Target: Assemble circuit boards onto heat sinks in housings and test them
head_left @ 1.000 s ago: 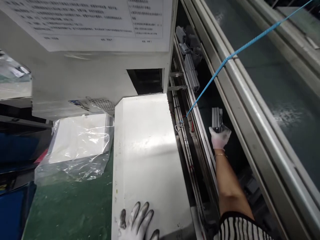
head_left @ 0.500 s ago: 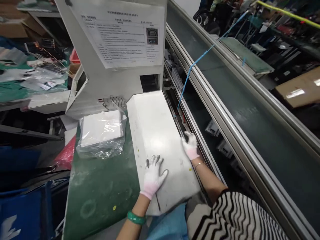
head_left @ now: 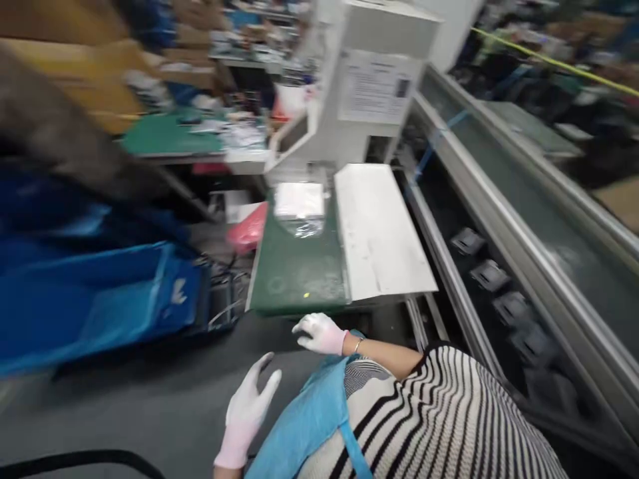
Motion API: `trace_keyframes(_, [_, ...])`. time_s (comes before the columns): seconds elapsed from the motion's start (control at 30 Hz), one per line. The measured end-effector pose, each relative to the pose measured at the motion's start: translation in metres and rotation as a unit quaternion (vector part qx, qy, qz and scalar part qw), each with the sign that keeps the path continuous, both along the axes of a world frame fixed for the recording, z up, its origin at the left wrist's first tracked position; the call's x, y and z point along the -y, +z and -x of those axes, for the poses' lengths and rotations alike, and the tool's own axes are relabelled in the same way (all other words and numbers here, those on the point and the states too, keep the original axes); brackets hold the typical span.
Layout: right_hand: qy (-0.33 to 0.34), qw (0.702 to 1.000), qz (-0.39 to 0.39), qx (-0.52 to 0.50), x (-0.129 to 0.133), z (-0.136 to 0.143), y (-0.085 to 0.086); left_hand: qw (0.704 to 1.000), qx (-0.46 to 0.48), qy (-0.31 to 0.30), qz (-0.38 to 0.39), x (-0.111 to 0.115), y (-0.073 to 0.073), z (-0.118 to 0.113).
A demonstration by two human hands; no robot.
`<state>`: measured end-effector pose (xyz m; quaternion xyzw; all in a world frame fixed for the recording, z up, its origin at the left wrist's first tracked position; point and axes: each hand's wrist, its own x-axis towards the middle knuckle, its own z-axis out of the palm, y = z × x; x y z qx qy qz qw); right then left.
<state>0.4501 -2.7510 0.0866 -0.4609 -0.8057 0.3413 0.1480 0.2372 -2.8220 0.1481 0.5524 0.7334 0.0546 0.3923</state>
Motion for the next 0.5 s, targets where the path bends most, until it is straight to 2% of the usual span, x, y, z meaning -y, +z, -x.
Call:
trace_keyframes(0.13, [0.185, 0.981, 0.031, 0.048, 0.024, 0.074, -0.007, 0.991, 0.009, 0.131, -0.008, 0.080, -0.005, 0.050])
trace_keyframes(0.27, [0.335, 0.933, 0.042, 0.124, 0.022, 0.136, -0.014, 0.973, 0.008, 0.231, -0.009, 0.132, -0.013, 0.086])
trace_keyframes(0.37, [0.389, 0.900, 0.040, 0.193, 0.014, 0.176, -0.029, 0.956, 0.017, 0.293, -0.015, 0.150, -0.021, 0.113])
trace_keyframes(0.5, [0.387, 0.881, 0.032, 0.268, -0.016, 0.228, -0.062, 0.944, 0.012, 0.329, -0.031, 0.147, -0.031, 0.168])
